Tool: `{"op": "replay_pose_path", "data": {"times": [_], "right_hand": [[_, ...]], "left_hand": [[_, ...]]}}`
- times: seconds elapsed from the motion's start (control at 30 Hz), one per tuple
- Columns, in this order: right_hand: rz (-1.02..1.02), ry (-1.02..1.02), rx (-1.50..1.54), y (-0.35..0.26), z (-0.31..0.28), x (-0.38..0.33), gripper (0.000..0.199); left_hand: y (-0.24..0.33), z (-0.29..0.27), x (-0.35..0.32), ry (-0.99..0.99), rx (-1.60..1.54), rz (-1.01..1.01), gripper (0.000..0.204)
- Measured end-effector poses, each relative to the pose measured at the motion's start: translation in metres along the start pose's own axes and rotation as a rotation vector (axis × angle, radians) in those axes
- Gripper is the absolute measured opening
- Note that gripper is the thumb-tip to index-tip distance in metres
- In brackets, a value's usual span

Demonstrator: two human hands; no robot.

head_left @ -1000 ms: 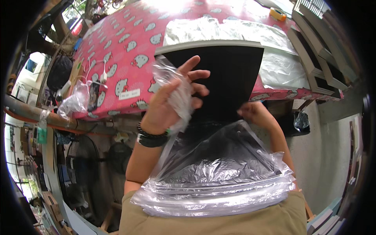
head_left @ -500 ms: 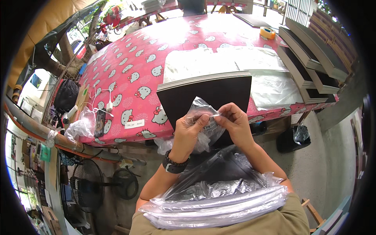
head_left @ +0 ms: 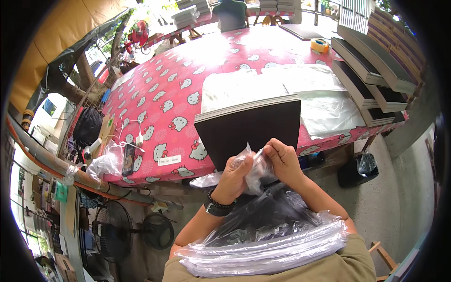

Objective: The person packages items into plastic bags. The person places white folders into clear plastic sleeves, smooths the plastic, and places the sleeved items onto a stack.

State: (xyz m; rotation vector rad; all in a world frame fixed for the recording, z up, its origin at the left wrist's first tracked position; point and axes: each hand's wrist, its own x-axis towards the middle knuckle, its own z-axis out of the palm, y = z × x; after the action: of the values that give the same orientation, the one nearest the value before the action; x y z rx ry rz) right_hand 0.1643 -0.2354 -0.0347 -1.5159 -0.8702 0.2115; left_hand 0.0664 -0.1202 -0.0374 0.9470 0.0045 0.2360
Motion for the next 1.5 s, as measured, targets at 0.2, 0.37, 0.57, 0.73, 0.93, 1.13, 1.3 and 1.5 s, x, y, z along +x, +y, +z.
{"op": "replay_pose_path", "data": {"times": [0.2,0.37,0.57,0.73,0.93,1.13,1.3,1.5], "right_hand": [[0.223,0.109,1.432,-0.011,-0.046,0.016,0.027],[0.038,-0.159,0.52,-0.043,-0.061,0.006,0.024],[-0.081,-0.311,0.016,-0.075,-0.022,0.009,0.005],[-0.081,-1.419,0.327,-0.033,-0.042,0.001,0.015],[-0.09,-1.502,0.665,-0.015,-0.033,-0.006,0.013],[0.036,-1.485,0.887,0.008,-0.047,-0.019,0.015],[-0.181,-1.128,1.127,0.037,-0.088,-0.026,0.023],[-0.061,0.119,-0.339,0.018,-0.127,0.008,0.043]], "left_hand": [[0.024,-0.074,-0.012,-0.173,0.096,-0.075,0.043],[0.065,-0.017,-0.013,0.186,0.988,0.546,0.044],[0.056,0.018,-0.02,-0.35,1.001,0.35,0.033],[0.067,-0.015,-0.044,-0.076,-0.696,0.256,0.051],[0.031,-0.055,-0.063,-0.605,0.053,-0.107,0.054],[0.05,-0.056,-0.059,0.075,-0.587,0.335,0.05],[0.05,-0.072,-0.048,-0.078,-0.137,0.07,0.038],[0.085,-0.057,-0.021,0.331,0.884,0.411,0.047]]}}
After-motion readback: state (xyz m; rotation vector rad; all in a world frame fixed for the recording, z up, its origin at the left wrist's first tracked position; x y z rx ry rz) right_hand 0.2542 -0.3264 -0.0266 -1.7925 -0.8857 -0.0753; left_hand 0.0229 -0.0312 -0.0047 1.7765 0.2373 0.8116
